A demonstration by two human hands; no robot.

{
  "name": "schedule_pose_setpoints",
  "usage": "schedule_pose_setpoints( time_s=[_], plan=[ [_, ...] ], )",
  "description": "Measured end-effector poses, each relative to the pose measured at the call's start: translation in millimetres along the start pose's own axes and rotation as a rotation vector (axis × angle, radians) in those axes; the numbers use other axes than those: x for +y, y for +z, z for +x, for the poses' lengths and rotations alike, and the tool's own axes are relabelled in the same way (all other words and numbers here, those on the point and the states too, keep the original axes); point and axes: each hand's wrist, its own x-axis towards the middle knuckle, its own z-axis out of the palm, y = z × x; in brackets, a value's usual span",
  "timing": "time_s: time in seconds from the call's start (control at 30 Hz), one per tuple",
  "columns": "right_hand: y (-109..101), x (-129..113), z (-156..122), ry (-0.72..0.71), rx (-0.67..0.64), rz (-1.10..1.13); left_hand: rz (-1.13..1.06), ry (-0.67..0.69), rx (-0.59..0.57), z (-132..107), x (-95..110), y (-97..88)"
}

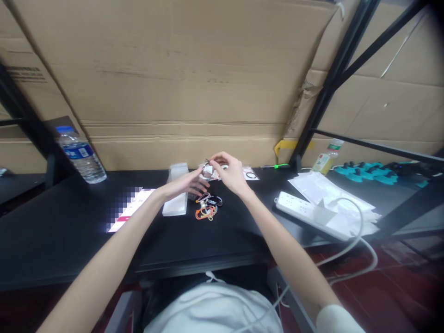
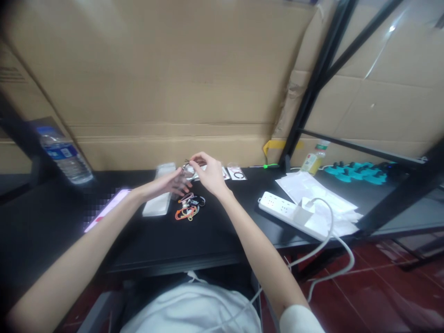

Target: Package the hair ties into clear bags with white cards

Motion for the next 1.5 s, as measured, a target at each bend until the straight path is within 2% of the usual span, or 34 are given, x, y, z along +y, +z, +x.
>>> schedule_pose_setpoints(
  time_s=[0.13,0.2,0.43,0.7,0.87,1.0,1.1,1.17,1.33,1.43,1.5],
  plan=[
    [2.0,4.3,1.4,0.163,0.027,0.216,-0.011,0.008,-0.022,0.7,-0.4,1.7],
    [2.1,4.7,0.7,0.199,0.015,0.257,-0.031,0.007,-0.029,2.4,-1.6,2.6],
    [-3.6,2.3,-0.7,0.18,0.047,-0.038,-0.13,0.042,-0.036,5.2,-3.4,9.3],
    [-3.1,-3.5,0.8,0.218,-0.082,-0.012,-0.196,0.082,-0.08,5.2,-6.0,12.9],
    [1.4,-5.8,12.4,0.264,-0.21,0.016,-0.279,0.135,-0.064,8.9,-9.1,15.0],
    [-0.2,-25.3,32.5,0.313,-0.332,-0.093,-0.359,0.181,-0.033,9.4,-8.7,15.3],
    [-2.5,-50.6,49.4,0.232,-0.455,-0.224,-0.445,0.201,-0.022,8.6,-6.8,14.1],
    [-2.4,-67.2,59.2,0.193,-0.48,-0.299,-0.507,0.215,-0.011,8.0,-4.9,13.3],
    [1.8,-91.5,74.5,0.193,-0.615,-0.384,-0.592,0.2,0.027,5.7,0.9,14.2],
    [-0.9,-89.9,80.3,0.149,-0.572,-0.388,-0.607,0.191,0.041,3.9,4.6,15.0],
    [-8.5,-81.4,83.3,0.121,-0.418,-0.357,-0.597,0.185,0.075,3.3,6.6,13.5]
  ],
)
